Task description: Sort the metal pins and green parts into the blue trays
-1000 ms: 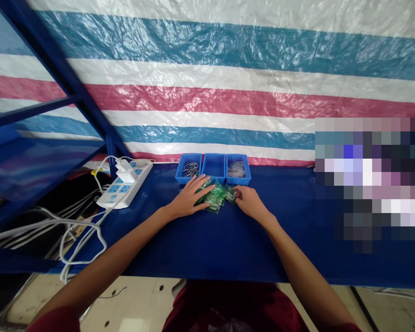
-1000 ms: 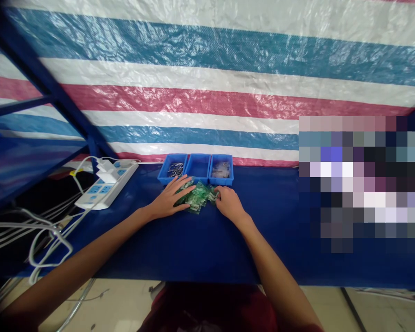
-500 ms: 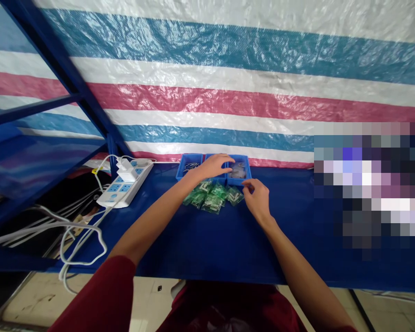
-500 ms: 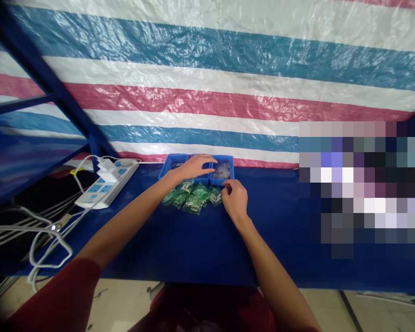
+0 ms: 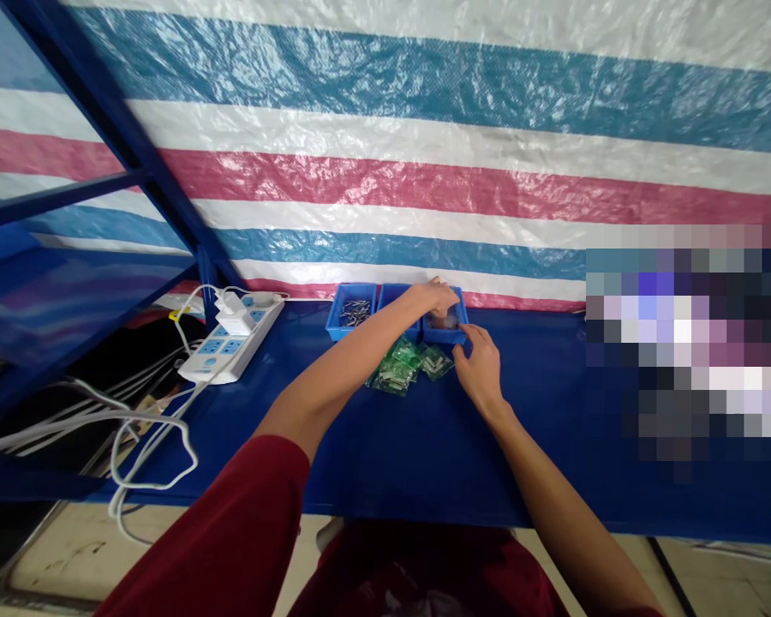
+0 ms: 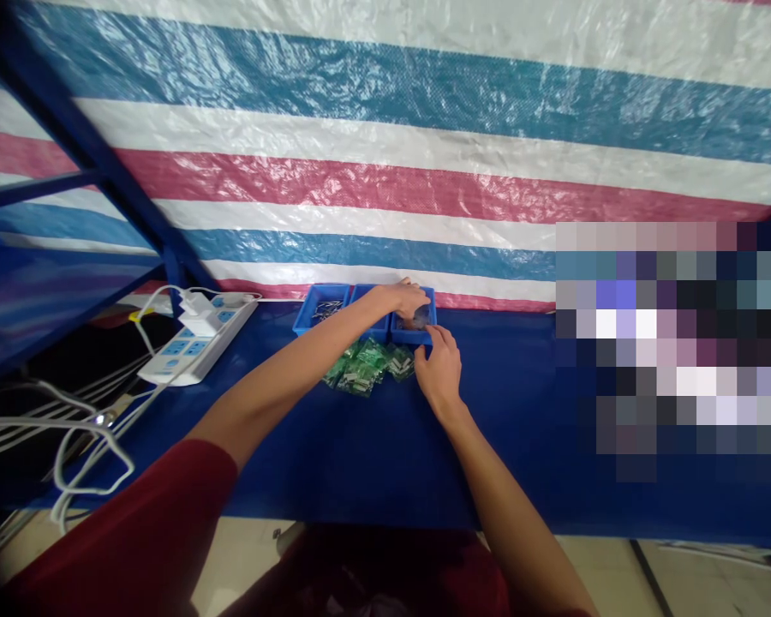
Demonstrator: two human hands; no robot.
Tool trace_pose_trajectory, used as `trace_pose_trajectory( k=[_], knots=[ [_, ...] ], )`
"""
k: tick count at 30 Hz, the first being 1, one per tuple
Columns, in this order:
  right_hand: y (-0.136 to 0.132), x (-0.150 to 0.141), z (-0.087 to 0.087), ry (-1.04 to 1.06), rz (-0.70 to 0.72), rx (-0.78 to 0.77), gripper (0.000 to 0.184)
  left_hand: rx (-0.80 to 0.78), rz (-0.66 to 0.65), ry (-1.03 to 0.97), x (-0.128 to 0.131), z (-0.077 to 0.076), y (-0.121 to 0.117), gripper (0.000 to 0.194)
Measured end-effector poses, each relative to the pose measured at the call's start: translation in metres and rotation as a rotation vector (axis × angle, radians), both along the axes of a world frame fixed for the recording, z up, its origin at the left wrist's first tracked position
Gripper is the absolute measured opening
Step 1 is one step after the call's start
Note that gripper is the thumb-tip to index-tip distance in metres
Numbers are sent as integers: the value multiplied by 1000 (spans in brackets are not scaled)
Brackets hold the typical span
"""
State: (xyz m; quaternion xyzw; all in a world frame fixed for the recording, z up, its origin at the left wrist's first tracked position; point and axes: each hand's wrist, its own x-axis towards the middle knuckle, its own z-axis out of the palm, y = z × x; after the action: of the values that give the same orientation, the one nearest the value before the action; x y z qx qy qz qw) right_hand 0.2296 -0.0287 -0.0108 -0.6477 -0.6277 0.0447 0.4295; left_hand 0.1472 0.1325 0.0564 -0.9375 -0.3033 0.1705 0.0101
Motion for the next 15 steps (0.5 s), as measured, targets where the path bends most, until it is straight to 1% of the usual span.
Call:
trace_pose_trajectory(
  k=[4,6,8,10,15],
  knots=[
    [-1,-1,1,-67,-49,-29,42,-155,63,-36,-9,-4,-1,76],
    [-2,-1,1,-84,-56,-69,43,-185,91,-57,-14,-5,-2,83],
    [-1,-1,1,-84,-48,-98,45,-181,108,-83,-17,-6,-3,83],
    [-1,-1,0,-78,-40,-111,45,-177,91,-124,-21,-7,-5,79],
    [-1,-1,2,-63,-40,-123,45,-147,-56,-315,-33,-11,-7,62]
  ],
)
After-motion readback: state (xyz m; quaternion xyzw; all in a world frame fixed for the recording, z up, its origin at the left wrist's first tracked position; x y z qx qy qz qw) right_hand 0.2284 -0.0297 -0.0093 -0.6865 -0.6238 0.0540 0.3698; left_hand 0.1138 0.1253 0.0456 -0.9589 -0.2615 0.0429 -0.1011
